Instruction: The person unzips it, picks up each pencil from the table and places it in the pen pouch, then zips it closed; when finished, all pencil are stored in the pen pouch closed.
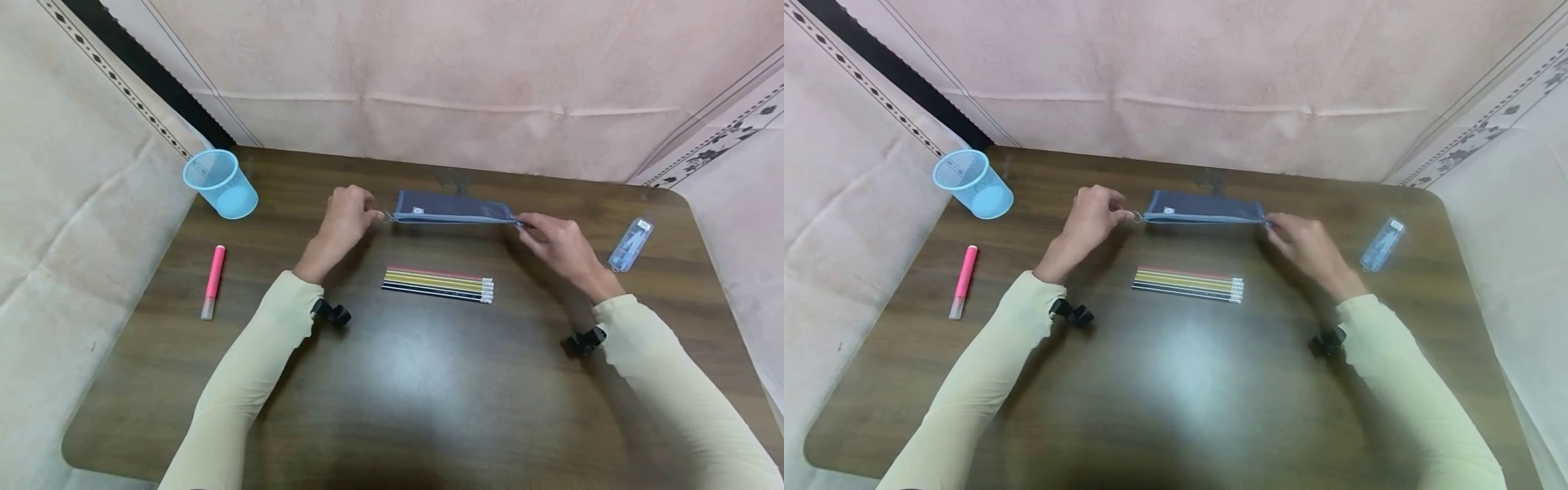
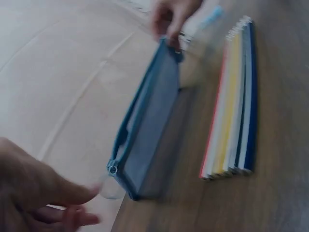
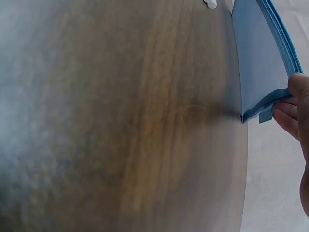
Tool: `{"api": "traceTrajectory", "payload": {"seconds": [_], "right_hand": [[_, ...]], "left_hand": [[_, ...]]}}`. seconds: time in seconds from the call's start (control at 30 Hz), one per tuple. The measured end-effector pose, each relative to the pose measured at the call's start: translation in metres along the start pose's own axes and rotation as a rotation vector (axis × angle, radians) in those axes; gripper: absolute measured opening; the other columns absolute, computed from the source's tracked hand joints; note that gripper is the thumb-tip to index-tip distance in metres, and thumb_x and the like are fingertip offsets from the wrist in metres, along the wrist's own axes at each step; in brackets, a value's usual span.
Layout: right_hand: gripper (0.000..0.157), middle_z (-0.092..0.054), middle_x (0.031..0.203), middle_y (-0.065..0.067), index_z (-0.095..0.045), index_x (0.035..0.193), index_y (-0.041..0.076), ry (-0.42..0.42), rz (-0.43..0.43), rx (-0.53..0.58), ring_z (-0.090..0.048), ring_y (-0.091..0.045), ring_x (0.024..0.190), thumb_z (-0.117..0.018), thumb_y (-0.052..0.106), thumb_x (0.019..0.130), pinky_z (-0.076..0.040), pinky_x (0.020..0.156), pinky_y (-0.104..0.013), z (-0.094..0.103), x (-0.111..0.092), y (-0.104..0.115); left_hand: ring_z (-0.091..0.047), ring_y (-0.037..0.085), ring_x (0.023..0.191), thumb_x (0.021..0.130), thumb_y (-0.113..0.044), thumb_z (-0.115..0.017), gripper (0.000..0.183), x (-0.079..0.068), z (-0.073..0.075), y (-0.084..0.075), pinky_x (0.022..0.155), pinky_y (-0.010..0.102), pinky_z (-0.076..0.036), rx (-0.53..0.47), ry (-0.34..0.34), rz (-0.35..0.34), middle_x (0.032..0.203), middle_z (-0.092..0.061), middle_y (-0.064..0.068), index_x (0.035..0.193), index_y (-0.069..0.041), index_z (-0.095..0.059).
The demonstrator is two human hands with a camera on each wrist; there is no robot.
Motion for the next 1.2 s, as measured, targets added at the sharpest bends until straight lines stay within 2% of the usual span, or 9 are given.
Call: {"api": "traceTrajectory", "payload": {"seconds": [0.1, 0.2, 0.33, 0.4, 0.47, 0.53, 0.73, 0.97, 1.2], "right_hand": [[0.028, -0.077, 0.097, -0.017, -0.072, 0.109, -0.002, 0.001, 0.000, 0.004, -0.073, -0.024, 0.077, -0.075, -0.010, 0.083, -0.057, 0.068, -0.038, -0.001, 0.000, 0.001], [0.028, -0.077, 0.099, -0.017, -0.072, 0.110, -0.002, 0.011, 0.000, 0.007, -0.074, -0.024, 0.080, -0.076, -0.009, 0.083, -0.058, 0.071, -0.033, -0.004, 0.001, 0.002], [0.029, -0.077, 0.099, -0.016, -0.072, 0.110, -0.002, 0.019, 0.015, 0.018, -0.074, -0.022, 0.079, -0.076, -0.009, 0.082, -0.053, 0.077, -0.011, -0.005, 0.002, 0.004], [0.029, -0.077, 0.099, -0.016, -0.072, 0.111, -0.002, 0.018, 0.019, 0.022, -0.074, -0.021, 0.079, -0.076, -0.009, 0.083, -0.052, 0.076, -0.010, -0.006, 0.002, 0.005], [0.028, -0.077, 0.099, -0.016, -0.072, 0.111, -0.002, 0.022, 0.017, 0.031, -0.074, -0.022, 0.079, -0.075, -0.009, 0.084, -0.056, 0.074, -0.018, -0.007, 0.003, 0.006], [0.028, -0.077, 0.099, -0.016, -0.071, 0.111, -0.002, 0.032, 0.008, 0.032, -0.074, -0.021, 0.079, -0.074, -0.009, 0.084, -0.058, 0.070, -0.032, -0.007, 0.003, 0.007], [0.029, -0.077, 0.100, -0.015, -0.071, 0.112, -0.001, 0.060, 0.004, 0.049, -0.074, -0.020, 0.082, -0.074, -0.009, 0.084, -0.058, 0.073, -0.034, -0.008, 0.002, 0.008], [0.030, -0.076, 0.105, -0.016, -0.072, 0.114, -0.002, 0.072, 0.028, 0.039, -0.075, -0.026, 0.088, -0.074, -0.010, 0.085, -0.058, 0.076, -0.035, -0.007, 0.005, 0.010], [0.036, -0.070, 0.120, -0.021, -0.065, 0.125, -0.002, 0.193, -0.096, -0.018, -0.069, -0.033, 0.108, -0.072, -0.002, 0.090, -0.056, 0.091, -0.050, -0.015, 0.025, 0.011]], "left_hand": [[-0.072, 0.027, 0.092, 0.091, -0.019, -0.075, 0.034, -0.002, 0.003, -0.016, 0.083, 0.038, -0.059, 0.138, -0.066, -0.100, 0.106, -0.075, 0.019, 0.117, 0.003, -0.072], [-0.072, 0.028, 0.099, 0.091, -0.024, -0.075, 0.035, -0.003, -0.004, -0.038, 0.090, 0.038, -0.058, 0.220, -0.061, -0.236, 0.108, -0.075, 0.017, 0.115, 0.002, -0.074], [-0.070, 0.021, 0.092, 0.089, -0.027, -0.076, 0.032, 0.000, -0.026, -0.066, 0.086, 0.032, -0.057, 0.217, 0.097, -0.405, 0.102, -0.077, 0.011, 0.109, -0.001, -0.077], [-0.065, 0.017, 0.083, 0.089, -0.026, -0.077, 0.029, 0.002, -0.036, -0.075, 0.081, 0.029, -0.054, 0.213, 0.176, -0.456, 0.095, -0.076, 0.008, 0.106, -0.003, -0.078], [-0.059, 0.015, 0.076, 0.089, -0.024, -0.078, 0.024, 0.004, -0.046, -0.081, 0.077, 0.029, -0.052, 0.205, 0.237, -0.484, 0.090, -0.075, 0.006, 0.103, -0.005, -0.079], [-0.057, 0.015, 0.077, 0.089, -0.022, -0.078, 0.021, 0.006, -0.052, -0.084, 0.078, 0.028, -0.053, 0.199, 0.275, -0.479, 0.091, -0.076, 0.006, 0.103, -0.006, -0.079], [-0.065, 0.014, 0.085, 0.089, -0.018, -0.078, 0.017, 0.010, -0.059, -0.086, 0.085, 0.029, -0.056, 0.140, 0.322, -0.450, 0.101, -0.078, 0.006, 0.102, -0.009, -0.081], [-0.070, 0.014, 0.087, 0.096, -0.017, -0.070, 0.016, 0.018, -0.051, -0.086, 0.081, 0.027, -0.057, 0.092, 0.212, -0.428, 0.102, -0.078, 0.007, 0.102, -0.008, -0.081], [-0.068, 0.015, 0.086, 0.097, -0.016, -0.068, 0.017, 0.027, -0.037, -0.073, 0.078, 0.030, -0.056, -0.037, 0.138, -0.310, 0.104, -0.078, 0.009, 0.105, -0.006, -0.080]]}}
Point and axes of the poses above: each hand's wrist, its own x-axis towards the middle knuckle, its own z-axis out of the back of the hand, y = z × x, the point moved 9 cm from there along x, towards the middle knuckle
